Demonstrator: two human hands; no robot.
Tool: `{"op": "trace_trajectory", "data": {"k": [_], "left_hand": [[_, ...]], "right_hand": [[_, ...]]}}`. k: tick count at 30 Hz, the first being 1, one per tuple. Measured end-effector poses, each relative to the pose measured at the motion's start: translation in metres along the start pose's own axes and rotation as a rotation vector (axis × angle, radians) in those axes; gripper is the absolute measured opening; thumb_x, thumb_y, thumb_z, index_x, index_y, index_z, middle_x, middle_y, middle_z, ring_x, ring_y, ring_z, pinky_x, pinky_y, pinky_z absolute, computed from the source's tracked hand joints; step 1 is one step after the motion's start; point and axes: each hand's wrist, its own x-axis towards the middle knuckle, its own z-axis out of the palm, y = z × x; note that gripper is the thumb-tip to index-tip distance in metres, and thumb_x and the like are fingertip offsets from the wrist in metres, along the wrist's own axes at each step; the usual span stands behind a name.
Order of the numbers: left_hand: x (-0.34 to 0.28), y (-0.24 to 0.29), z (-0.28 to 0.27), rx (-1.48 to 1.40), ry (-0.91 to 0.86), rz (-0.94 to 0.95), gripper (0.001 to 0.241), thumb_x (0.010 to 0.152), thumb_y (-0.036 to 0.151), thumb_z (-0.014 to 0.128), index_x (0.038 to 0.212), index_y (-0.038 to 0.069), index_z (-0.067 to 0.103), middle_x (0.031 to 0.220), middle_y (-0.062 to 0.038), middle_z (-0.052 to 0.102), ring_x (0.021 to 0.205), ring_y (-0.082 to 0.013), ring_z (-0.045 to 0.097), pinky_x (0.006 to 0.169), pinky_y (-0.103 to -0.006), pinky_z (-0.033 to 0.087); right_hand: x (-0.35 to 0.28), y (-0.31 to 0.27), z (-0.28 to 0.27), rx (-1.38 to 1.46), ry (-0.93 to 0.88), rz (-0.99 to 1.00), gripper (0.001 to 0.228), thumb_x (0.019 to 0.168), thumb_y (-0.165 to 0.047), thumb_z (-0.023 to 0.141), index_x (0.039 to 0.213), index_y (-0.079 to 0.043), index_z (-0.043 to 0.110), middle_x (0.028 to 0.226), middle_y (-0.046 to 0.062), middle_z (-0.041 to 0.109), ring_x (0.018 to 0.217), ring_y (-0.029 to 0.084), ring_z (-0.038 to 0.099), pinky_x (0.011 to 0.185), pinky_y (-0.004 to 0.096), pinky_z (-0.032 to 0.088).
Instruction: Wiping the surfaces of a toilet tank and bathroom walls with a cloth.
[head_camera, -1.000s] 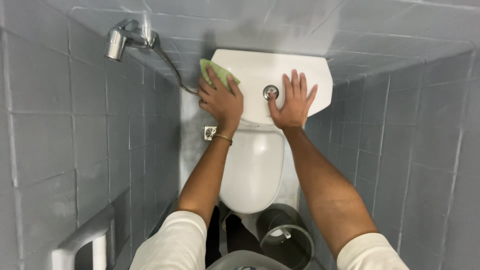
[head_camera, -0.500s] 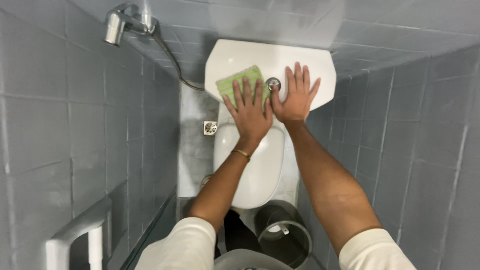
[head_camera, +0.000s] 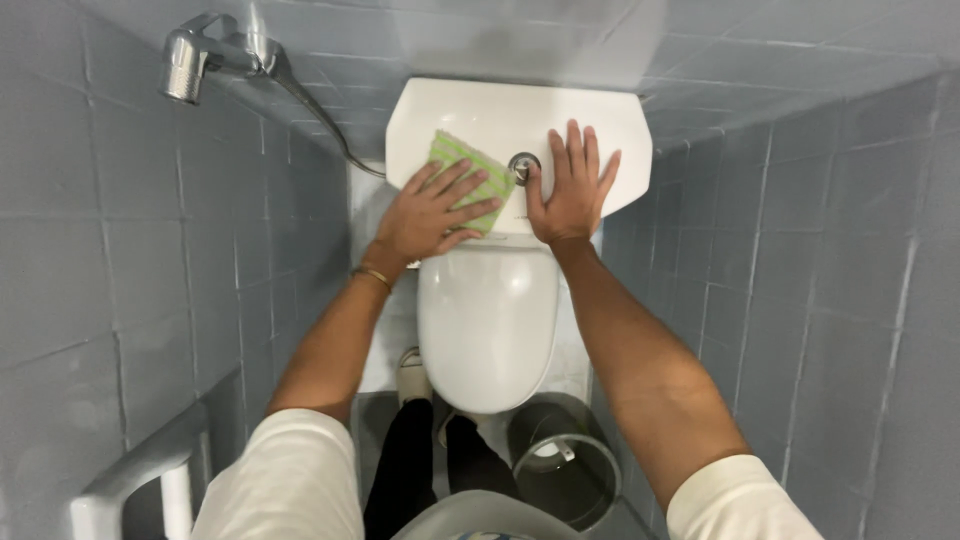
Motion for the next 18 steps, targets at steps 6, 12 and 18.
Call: {"op": "trace_trajectory", "data": {"k": [6, 12, 18], "left_hand": [[0.009, -0.036, -0.010, -0.064, -0.180, 0.117, 0.056, 0.092, 0.070, 0.048, 0.139, 0.042, 0.059, 0.154, 0.000, 0.052, 0.142, -0.0230, 0.048, 0.117, -0.0445, 0.033], [0.024, -0.037, -0.022, -0.051, -0.238, 0.033, 0.064, 0.090, 0.079, 0.046, 0.140, 0.041, 0.059, 0.158, 0.000, 0.048, 0.144, -0.0218, 0.045, 0.120, -0.0456, 0.027], [0.065, -0.033, -0.007, 0.049, -0.377, -0.433, 0.068, 0.103, 0.064, 0.038, 0.155, 0.021, 0.043, 0.163, -0.013, 0.029, 0.151, -0.0304, 0.018, 0.120, -0.0525, 0.008]], "right_hand": [[-0.001, 0.001, 0.002, -0.012, -0.013, 0.003, 0.053, 0.096, -0.044, 0.059, 0.142, -0.019, 0.059, 0.157, 0.005, 0.048, 0.147, 0.028, 0.039, 0.119, 0.065, 0.013], [0.001, -0.001, -0.001, 0.012, -0.002, 0.004, 0.054, 0.094, -0.044, 0.061, 0.142, -0.019, 0.060, 0.156, 0.005, 0.049, 0.146, 0.028, 0.040, 0.119, 0.065, 0.013], [0.004, -0.016, -0.024, 0.125, -0.103, 0.037, 0.052, 0.103, -0.034, 0.058, 0.147, -0.008, 0.053, 0.163, 0.009, 0.037, 0.153, 0.031, 0.026, 0.124, 0.065, 0.003]]}}
